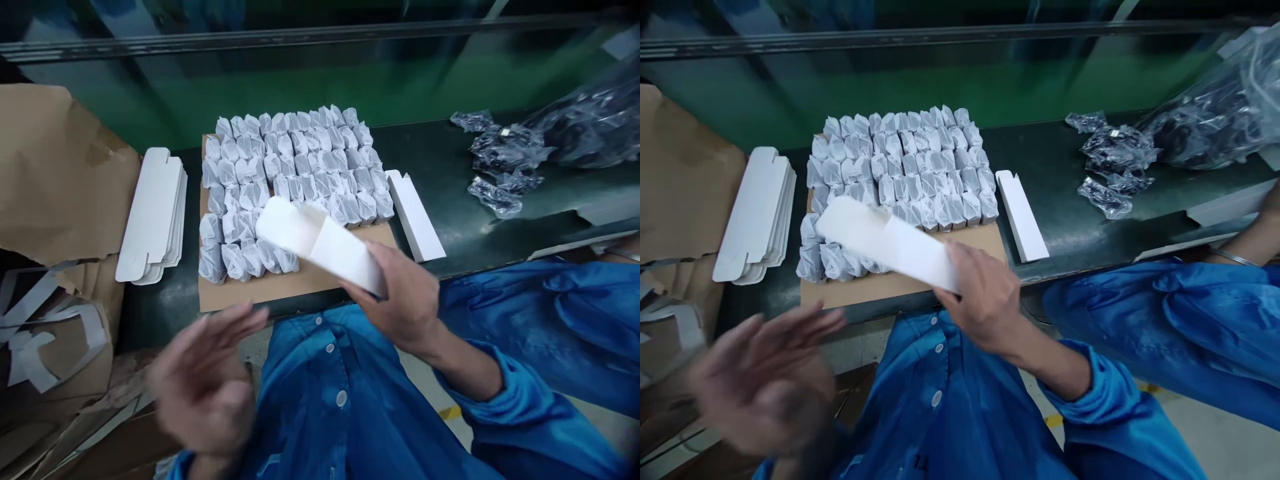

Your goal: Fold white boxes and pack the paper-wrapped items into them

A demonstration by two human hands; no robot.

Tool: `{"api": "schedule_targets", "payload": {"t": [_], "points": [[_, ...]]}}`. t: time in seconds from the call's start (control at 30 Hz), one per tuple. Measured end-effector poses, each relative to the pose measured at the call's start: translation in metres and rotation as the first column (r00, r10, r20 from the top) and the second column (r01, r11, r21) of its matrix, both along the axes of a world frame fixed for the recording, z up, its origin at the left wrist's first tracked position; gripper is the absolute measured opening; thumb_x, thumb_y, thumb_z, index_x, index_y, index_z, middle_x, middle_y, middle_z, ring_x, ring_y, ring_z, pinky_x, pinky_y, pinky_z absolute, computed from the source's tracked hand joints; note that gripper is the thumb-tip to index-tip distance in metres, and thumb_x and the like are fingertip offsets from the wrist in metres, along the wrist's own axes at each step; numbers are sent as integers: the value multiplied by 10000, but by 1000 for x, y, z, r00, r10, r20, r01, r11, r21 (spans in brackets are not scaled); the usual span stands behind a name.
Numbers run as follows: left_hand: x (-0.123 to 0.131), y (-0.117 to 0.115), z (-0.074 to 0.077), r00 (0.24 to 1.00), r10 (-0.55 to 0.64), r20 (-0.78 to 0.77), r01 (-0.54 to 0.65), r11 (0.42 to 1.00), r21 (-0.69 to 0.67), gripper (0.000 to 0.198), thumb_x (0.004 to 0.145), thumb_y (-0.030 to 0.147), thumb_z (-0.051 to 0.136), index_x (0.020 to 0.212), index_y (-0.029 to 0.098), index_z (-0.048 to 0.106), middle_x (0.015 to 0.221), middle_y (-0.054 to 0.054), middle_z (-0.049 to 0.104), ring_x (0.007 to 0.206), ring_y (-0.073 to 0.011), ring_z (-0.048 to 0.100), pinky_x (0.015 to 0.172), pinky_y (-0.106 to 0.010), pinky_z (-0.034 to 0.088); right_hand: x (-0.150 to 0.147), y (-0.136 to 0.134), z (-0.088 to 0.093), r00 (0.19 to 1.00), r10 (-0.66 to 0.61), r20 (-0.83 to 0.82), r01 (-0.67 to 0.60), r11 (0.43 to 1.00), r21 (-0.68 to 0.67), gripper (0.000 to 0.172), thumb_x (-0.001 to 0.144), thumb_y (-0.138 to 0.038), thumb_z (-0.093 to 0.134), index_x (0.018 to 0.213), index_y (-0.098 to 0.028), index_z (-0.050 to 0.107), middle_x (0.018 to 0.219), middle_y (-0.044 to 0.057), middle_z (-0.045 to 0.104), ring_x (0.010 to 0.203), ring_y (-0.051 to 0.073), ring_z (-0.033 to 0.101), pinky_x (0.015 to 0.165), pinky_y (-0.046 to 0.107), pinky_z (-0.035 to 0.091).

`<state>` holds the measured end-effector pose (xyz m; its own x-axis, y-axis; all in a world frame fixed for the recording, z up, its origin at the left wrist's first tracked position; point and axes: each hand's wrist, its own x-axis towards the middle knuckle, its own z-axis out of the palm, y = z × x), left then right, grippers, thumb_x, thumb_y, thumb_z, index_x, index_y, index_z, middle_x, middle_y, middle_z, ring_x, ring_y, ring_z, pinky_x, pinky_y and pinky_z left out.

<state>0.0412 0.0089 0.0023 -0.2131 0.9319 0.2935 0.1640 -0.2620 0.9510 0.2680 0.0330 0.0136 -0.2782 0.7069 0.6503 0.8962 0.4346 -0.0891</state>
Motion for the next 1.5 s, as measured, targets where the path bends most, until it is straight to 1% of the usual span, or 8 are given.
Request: {"api": "schedule_targets", "payload": {"t": [0.27, 0.43, 0.63, 0.77, 0.93, 1.1, 1.37, 1.5], "points": [[33, 15, -12, 980, 50, -193, -50, 999, 7, 748, 751, 294, 814, 1396, 234, 439, 1184, -73, 621, 825, -162, 713, 741, -304, 611, -36, -15, 0, 823, 317, -471, -514, 769, -380, 699, 965, -554, 534, 1494, -127, 372, 1308, 174, 632, 1227, 240, 600, 975, 376, 543], [18, 17, -12, 916, -7, -400, 52, 993, 102, 575, 761, 373, 746, 1262, 197, 524, 1158, -77, 643, 1017, -222, 682, 819, -321, 584, -21, 20, 19, 607, 346, -715, -745, 562, -360, 337, 978, -344, 590, 1260, -168, 646, 1066, 84, 692, 925, 156, 638, 796, 289, 546], [13, 13, -16, 874, -348, -339, 328, 937, -118, 391, 801, 269, 685, 1130, 227, 478, 913, -1, 673, 660, -143, 694, 599, -257, 564, -16, 56, 23, 339, -145, -929, -773, 520, -364, 317, 977, -436, 568, 1012, -146, 694, 783, 0, 644, 630, 88, 583, 585, 220, 492], [14, 16, -15, 824, -284, -490, 276, 957, -89, 375, 791, 291, 687, 1096, 225, 480, 956, -18, 651, 653, -145, 675, 540, -243, 524, -27, 60, 23, 365, -205, -908, -874, 261, -411, 331, 866, -453, 714, 794, -134, 670, 739, -2, 636, 646, 94, 576, 591, 216, 477], [20, 21, -18, 830, -146, -538, 251, 960, 125, 600, 772, 282, 734, 1289, 203, 440, 1093, -71, 599, 860, -198, 689, 660, -290, 568, -32, 46, 25, 465, -117, -877, -797, 376, -473, 176, 850, -294, 751, 942, -146, 729, 898, 22, 701, 802, 120, 628, 686, 228, 492], [23, 19, -24, 863, -122, -490, 236, 955, 179, 1106, 780, 256, 753, 1588, 227, -2, 1281, -150, 540, 1111, -258, 632, 864, -395, 575, -33, 36, 16, 465, 93, -881, -767, 539, -348, 108, 888, -243, 716, 941, -158, 755, 942, 43, 712, 898, 147, 663, 779, 277, 544], [12, 5, -28, 782, -220, -583, 295, 955, 36, 830, 825, 228, 665, 1545, 227, 252, 1323, -152, 561, 1143, -260, 636, 909, -387, 573, -46, 3, -23, 693, 412, -592, -572, 814, -104, 197, 943, -167, 591, 1094, -127, 710, 1098, 133, 728, 972, 191, 659, 831, 349, 566], [16, -6, -35, 854, -176, -490, 206, 979, 7, 669, 818, 250, 692, 1421, 222, 404, 1237, -124, 589, 1081, -248, 661, 874, -388, 598, -52, -11, -37, 689, 393, -609, -593, 788, -163, 307, 946, -177, 561, 1243, -169, 639, 1254, 129, 681, 1127, 214, 625, 922, 366, 544]]}}
